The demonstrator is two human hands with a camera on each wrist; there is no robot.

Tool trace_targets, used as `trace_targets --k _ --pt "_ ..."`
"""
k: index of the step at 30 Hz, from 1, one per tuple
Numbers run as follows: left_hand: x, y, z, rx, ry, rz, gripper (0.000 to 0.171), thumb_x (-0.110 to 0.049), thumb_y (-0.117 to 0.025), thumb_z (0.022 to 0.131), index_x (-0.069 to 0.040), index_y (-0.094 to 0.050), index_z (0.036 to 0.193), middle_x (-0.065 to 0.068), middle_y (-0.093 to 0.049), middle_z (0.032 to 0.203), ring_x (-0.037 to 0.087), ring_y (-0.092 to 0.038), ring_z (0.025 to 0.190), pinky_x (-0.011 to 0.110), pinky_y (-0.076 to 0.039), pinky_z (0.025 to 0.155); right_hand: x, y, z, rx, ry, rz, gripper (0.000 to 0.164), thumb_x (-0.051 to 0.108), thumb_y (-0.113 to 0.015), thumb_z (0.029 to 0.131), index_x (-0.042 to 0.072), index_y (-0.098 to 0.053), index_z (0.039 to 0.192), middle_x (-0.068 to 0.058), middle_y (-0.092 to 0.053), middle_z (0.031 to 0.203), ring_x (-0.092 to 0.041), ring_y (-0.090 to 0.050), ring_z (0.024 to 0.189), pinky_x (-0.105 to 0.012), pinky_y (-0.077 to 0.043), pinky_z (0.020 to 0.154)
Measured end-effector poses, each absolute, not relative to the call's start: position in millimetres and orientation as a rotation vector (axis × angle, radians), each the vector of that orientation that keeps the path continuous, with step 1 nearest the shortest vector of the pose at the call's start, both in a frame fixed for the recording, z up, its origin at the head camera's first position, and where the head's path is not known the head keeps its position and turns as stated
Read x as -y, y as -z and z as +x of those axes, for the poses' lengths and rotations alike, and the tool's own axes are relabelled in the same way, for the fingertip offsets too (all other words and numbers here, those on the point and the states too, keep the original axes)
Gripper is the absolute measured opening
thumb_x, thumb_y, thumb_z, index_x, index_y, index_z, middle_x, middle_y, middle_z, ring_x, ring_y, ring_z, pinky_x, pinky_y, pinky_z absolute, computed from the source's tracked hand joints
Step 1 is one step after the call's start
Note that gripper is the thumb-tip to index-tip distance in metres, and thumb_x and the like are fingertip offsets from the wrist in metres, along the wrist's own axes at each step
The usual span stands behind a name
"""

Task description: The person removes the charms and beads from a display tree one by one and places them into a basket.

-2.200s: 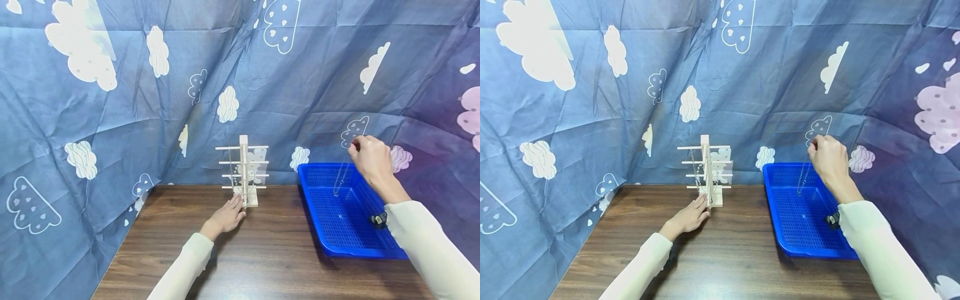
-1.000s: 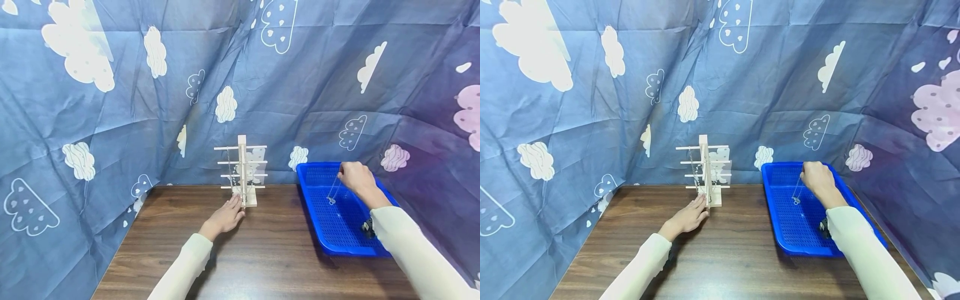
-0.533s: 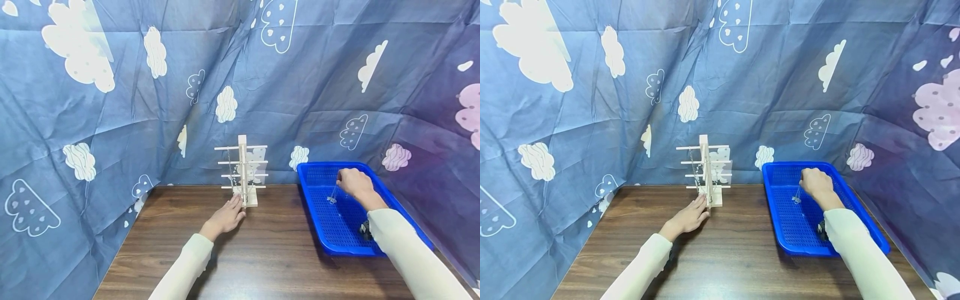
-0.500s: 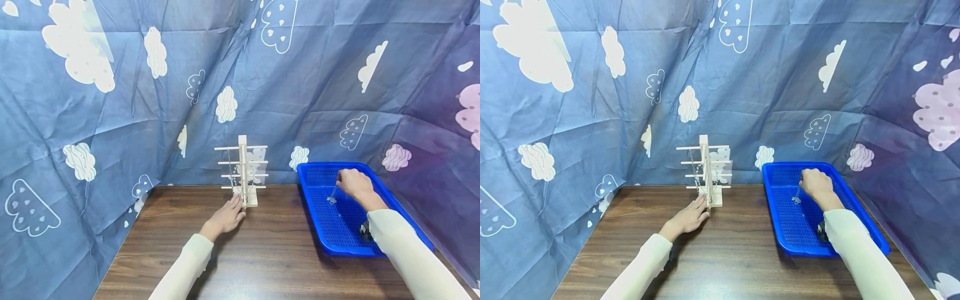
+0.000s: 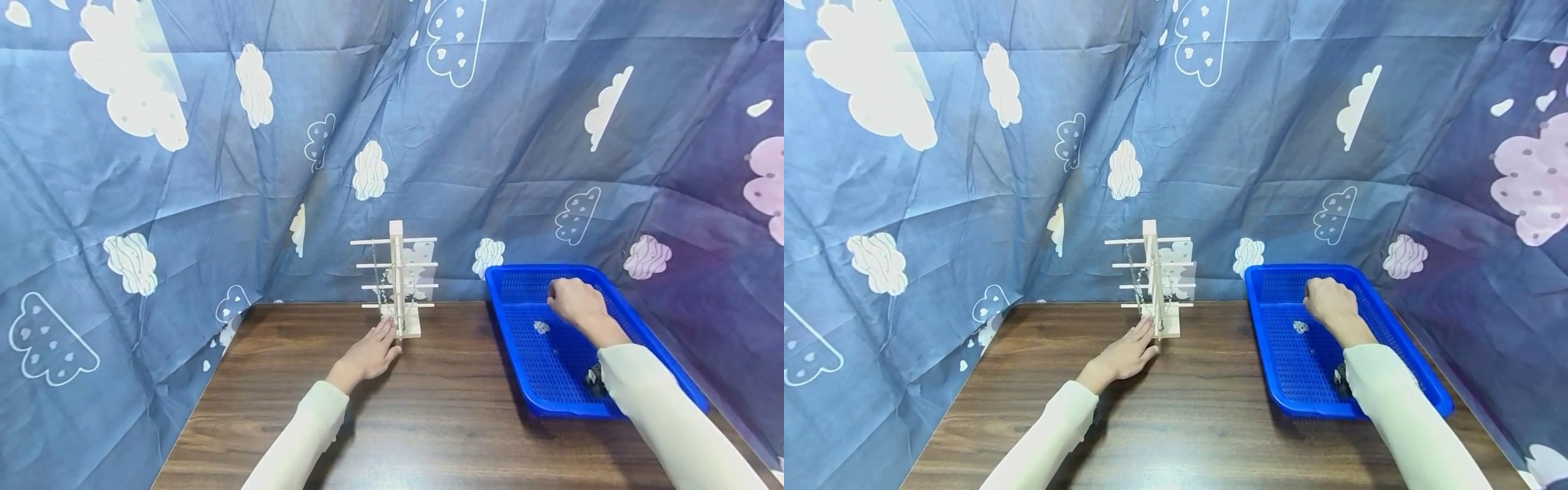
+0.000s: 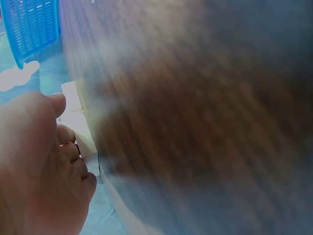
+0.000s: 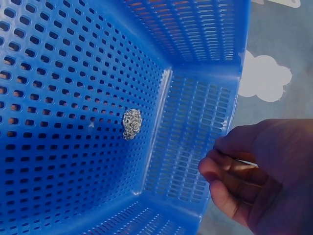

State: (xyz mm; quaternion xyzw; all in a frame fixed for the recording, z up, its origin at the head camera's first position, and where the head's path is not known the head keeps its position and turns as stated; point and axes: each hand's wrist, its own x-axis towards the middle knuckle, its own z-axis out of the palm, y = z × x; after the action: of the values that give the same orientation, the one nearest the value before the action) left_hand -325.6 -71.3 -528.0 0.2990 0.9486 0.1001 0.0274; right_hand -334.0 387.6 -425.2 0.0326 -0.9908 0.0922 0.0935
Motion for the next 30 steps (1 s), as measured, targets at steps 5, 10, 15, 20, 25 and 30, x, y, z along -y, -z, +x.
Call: trace_targets --k 5,10,15,20,25,30 --pt "71.1 527.2 -325.6 -2.935 -0.315 0.922 0.064 -0.034 -0.038 0.116 0.005 -0.029 0.165 0.023 -0.021 0.176 0.037 -0.021 0.165 0.05 -0.026 0.135 -387.1 421.1 -332.7 2.933 -0.269 0.116 0.012 0.016 -0.069 0.095 0.005 -0.071 0.089 -0.022 -0.074 0.091 -0.046 -0.071 0.082 -0.063 -0.056 0.065" --pt "70.4 527.1 -327.0 -2.938 -0.301 0.92 0.064 -0.035 -0.038 0.116 0.005 -0.029 0.166 0.022 -0.02 0.177 0.036 -0.021 0.165 0.05 -0.026 0.135 -386.9 417.3 -332.2 2.93 -0.271 0.122 0.012 0.015 -0.069 0.095 0.005 -0.072 0.09 -0.021 -0.074 0.091 -0.045 -0.07 0.082 -0.063 -0.055 0.065" --pt "70.7 527.4 -327.2 -2.934 -0.292 0.921 0.064 -0.035 -0.038 0.116 0.004 -0.028 0.166 0.022 -0.02 0.177 0.036 -0.021 0.165 0.05 -0.026 0.135 -383.6 417.8 -332.6 2.921 -0.298 0.125 0.013 0.016 -0.068 0.096 0.005 -0.071 0.09 -0.018 -0.073 0.089 -0.041 -0.069 0.08 -0.062 -0.055 0.065" --pt "71.8 526.8 -324.7 -2.921 -0.307 0.924 0.064 -0.035 -0.038 0.116 0.005 -0.028 0.166 0.023 -0.02 0.176 0.036 -0.021 0.165 0.05 -0.025 0.135 -373.4 415.1 -334.1 2.881 -0.339 0.132 0.013 0.016 -0.066 0.097 0.007 -0.071 0.089 -0.013 -0.07 0.085 -0.035 -0.063 0.075 -0.057 -0.053 0.062" --pt "72.1 527.3 -324.8 -2.929 -0.303 0.928 0.063 -0.033 -0.039 0.116 0.006 -0.029 0.165 0.024 -0.021 0.176 0.038 -0.022 0.165 0.053 -0.027 0.134 -358.8 408.0 -334.0 2.859 -0.373 0.155 0.015 0.016 -0.065 0.099 0.004 -0.074 0.098 -0.014 -0.073 0.09 -0.034 -0.066 0.077 -0.059 -0.055 0.065" --pt "71.5 527.0 -325.5 -2.925 -0.31 0.931 0.063 -0.031 -0.039 0.116 0.007 -0.029 0.164 0.025 -0.021 0.176 0.039 -0.022 0.165 0.054 -0.027 0.134 -344.8 401.7 -332.3 2.823 -0.385 0.178 0.017 0.017 -0.065 0.099 0.003 -0.075 0.101 -0.015 -0.075 0.092 -0.038 -0.069 0.08 -0.063 -0.056 0.069"
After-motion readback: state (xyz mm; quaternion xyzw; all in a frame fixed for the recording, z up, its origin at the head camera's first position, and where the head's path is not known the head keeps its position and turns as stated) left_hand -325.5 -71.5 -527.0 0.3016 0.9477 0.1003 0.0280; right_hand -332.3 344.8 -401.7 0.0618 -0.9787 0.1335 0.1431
